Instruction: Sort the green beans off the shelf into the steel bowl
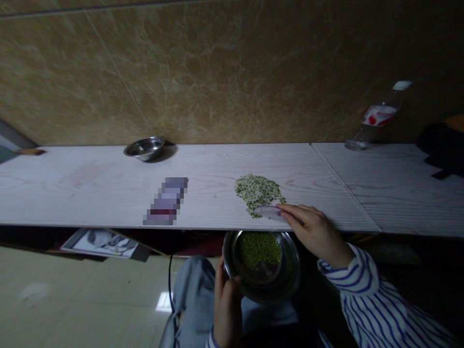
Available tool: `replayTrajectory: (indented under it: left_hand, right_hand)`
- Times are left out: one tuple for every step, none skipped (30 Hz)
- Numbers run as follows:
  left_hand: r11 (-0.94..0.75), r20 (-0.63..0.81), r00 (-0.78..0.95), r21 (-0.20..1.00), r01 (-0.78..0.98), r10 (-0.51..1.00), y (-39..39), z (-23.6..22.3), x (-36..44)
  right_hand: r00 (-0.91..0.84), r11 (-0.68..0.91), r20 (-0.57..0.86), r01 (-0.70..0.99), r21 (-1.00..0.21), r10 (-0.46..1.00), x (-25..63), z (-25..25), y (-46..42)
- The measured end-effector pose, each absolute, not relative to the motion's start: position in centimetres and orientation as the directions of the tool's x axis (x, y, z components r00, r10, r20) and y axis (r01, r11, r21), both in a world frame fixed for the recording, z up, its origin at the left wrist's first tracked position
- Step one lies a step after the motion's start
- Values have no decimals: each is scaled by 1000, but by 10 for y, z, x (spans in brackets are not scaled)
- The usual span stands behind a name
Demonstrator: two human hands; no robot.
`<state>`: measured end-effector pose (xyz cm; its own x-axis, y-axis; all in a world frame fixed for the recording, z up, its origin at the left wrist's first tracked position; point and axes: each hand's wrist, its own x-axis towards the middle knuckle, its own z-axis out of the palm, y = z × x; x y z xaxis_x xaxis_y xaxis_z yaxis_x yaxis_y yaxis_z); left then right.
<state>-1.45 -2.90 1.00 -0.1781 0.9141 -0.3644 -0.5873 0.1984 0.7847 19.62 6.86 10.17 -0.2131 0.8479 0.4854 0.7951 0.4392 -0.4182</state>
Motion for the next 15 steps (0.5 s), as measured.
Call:
replayTrajectory:
  left_hand:
    - [195,-360,-175,784,-590,917,-29,10,-15]
    - [189,-355,-175,783,-593,919,-30,10,-15]
    - [185,-352,-176,782,-595,919,-30,9,-15]
    - [184,-352,-177,781,-597,919,-30,9,-15]
    - [184,-353,-178,780,-599,919,-30,8,-14]
    - [184,-355,-180,778,-601,917,-30,7,-14]
    - [186,-360,-181,775,-604,915,-30,7,-14]
    - [189,-368,-183,771,-608,912,-30,7,-14]
    - [192,-376,-186,767,-612,908,-30,7,-14]
    - [195,-382,-189,765,-614,905,-30,7,-14]
    - [195,-385,-190,763,-617,903,-30,8,-14]
    - [195,-384,-188,762,-617,904,-30,8,-14]
    - [195,-379,-183,764,-615,907,-30,8,-14]
    - [193,-372,-180,768,-611,911,-30,9,-14]
    - [189,-365,-177,771,-608,914,-30,9,-14]
  right_hand:
    - [-226,449,485,792,-413,845,197,103,67]
    - [-235,456,485,789,-411,842,197,104,65]
    - [-235,459,487,787,-412,841,199,105,64]
    - [-226,455,491,788,-416,841,201,106,63]
    - [-210,445,496,790,-421,842,204,106,62]
    - [-189,431,502,795,-427,844,207,105,61]
    - [-165,415,507,801,-431,846,210,104,61]
    - [-144,400,513,808,-433,846,213,103,61]
    - [-125,385,517,814,-434,847,216,102,61]
    - [-109,372,521,821,-434,847,219,101,61]
    - [-96,361,523,826,-432,847,222,100,61]
    - [-87,352,525,830,-432,847,224,99,62]
    - [-81,347,525,833,-431,847,225,98,62]
    - [-76,342,525,835,-431,848,226,98,63]
    - [-73,338,525,836,-432,848,226,97,64]
